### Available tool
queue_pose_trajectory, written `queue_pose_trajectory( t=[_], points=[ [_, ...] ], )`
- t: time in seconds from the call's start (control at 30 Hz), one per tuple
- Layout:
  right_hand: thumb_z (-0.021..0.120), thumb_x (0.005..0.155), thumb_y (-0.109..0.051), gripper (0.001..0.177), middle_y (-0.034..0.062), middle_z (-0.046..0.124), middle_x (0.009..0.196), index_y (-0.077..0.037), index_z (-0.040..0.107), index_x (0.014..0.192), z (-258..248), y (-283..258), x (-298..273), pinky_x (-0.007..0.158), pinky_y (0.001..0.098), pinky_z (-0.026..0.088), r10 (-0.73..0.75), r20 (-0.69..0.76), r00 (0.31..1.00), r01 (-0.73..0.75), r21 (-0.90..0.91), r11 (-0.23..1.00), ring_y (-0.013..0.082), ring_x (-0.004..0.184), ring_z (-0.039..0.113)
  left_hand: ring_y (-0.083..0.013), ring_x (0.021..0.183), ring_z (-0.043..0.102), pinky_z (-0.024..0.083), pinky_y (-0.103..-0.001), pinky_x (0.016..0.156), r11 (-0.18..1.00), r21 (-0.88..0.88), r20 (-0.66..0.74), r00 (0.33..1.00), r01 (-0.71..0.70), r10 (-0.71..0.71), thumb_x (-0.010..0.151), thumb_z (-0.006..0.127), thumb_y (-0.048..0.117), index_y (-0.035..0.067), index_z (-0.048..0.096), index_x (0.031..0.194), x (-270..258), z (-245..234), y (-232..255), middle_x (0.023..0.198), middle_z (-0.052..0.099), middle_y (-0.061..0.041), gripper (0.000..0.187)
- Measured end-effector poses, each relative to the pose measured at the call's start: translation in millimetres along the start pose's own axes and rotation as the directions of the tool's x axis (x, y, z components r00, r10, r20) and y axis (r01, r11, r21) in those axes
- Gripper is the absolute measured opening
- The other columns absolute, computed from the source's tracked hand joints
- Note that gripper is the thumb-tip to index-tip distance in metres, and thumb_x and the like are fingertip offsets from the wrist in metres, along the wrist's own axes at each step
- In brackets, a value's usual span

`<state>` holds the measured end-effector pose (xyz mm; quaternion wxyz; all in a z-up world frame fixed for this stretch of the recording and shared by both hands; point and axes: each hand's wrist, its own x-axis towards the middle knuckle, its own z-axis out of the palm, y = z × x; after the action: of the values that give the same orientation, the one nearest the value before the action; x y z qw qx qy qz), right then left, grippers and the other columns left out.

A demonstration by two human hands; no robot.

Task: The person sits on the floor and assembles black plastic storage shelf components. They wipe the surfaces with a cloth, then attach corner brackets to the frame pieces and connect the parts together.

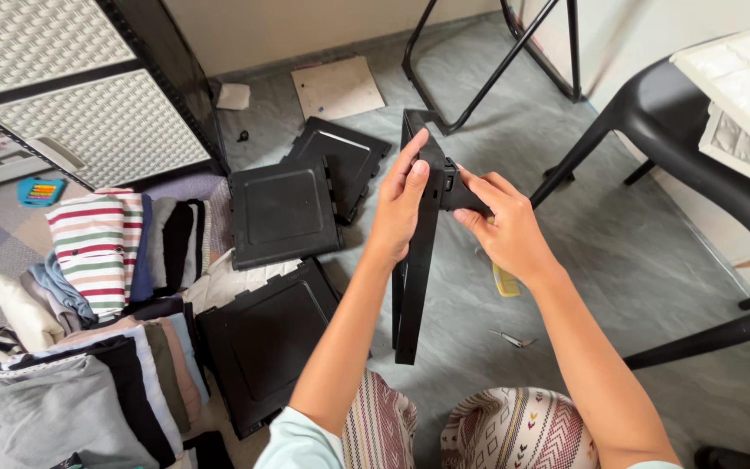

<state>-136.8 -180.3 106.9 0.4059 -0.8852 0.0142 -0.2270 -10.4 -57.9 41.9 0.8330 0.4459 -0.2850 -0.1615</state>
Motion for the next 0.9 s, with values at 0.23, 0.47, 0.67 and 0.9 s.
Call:
queue_pose_trajectory(
  t=[0.23, 0.47, 0.67, 0.9],
  points=[
    [0.074, 0.095, -0.01, 0.048, 0.0088, 0.067, 0.109, 0.002, 0.058, 0.139, -4, 14, 19, 0.082, 0.0309, 0.054, -0.111, 0.008, 0.994, 0.111, 0.022, 0.994, 0.0133, 0.093, 0.064, -0.0114, 0.128, 0.054, 0.04, -0.028, 0.111, 0.991, 0.128, -0.054, 0.997, -0.045, 0.052, 0.11, 0.053, 0.025, 0.003, 0.053, 0.15, 25, 8, 2, 0.145, 0.06, -0.007, 0.046],
    [0.07, 0.097, -0.015, 0.055, 0.0091, 0.069, 0.104, 0.001, 0.052, 0.146, 18, 21, 8, 0.073, 0.0286, 0.059, 0.35, 0.012, 0.937, -0.312, 0.479, 0.82, 0.0112, 0.082, 0.068, -0.014, 0.119, 0.059, 0.044, -0.03, 0.106, 1.0, 0.005, -0.27, 0.962, -0.031, 0.031, 0.106, 0.061, 0.022, -0.002, 0.06, 0.141, 71, 13, 4, 0.134, 0.066, -0.013, 0.043],
    [0.074, 0.091, -0.01, 0.068, 0.0047, 0.067, 0.12, 0.001, 0.043, 0.151, 28, 11, 13, 0.07, 0.0276, 0.06, 0.306, -0.06, 0.95, -0.188, 0.673, 0.715, 0.0074, 0.089, 0.068, -0.0182, 0.109, 0.058, 0.05, -0.037, 0.098, 0.989, -0.145, -0.208, 0.978, -0.033, 0.002, 0.108, 0.063, 0.014, -0.006, 0.047, 0.135, 68, 7, -3, 0.127, 0.061, -0.013, 0.038],
    [0.073, 0.09, -0.007, 0.064, 0.0047, 0.067, 0.104, -0.001, 0.043, 0.147, 49, 1, 36, 0.055, 0.0264, 0.059, 0.398, -0.189, 0.898, -0.187, 0.654, 0.733, 0.0082, 0.071, 0.065, -0.0205, 0.152, 0.039, 0.029, -0.033, 0.124, 0.995, 0.097, 0.066, 0.997, -0.035, 0.028, 0.109, 0.053, 0.021, 0.0, 0.027, 0.164, 20, -15, -6, 0.164, 0.04, -0.014, 0.065]
  ],
)
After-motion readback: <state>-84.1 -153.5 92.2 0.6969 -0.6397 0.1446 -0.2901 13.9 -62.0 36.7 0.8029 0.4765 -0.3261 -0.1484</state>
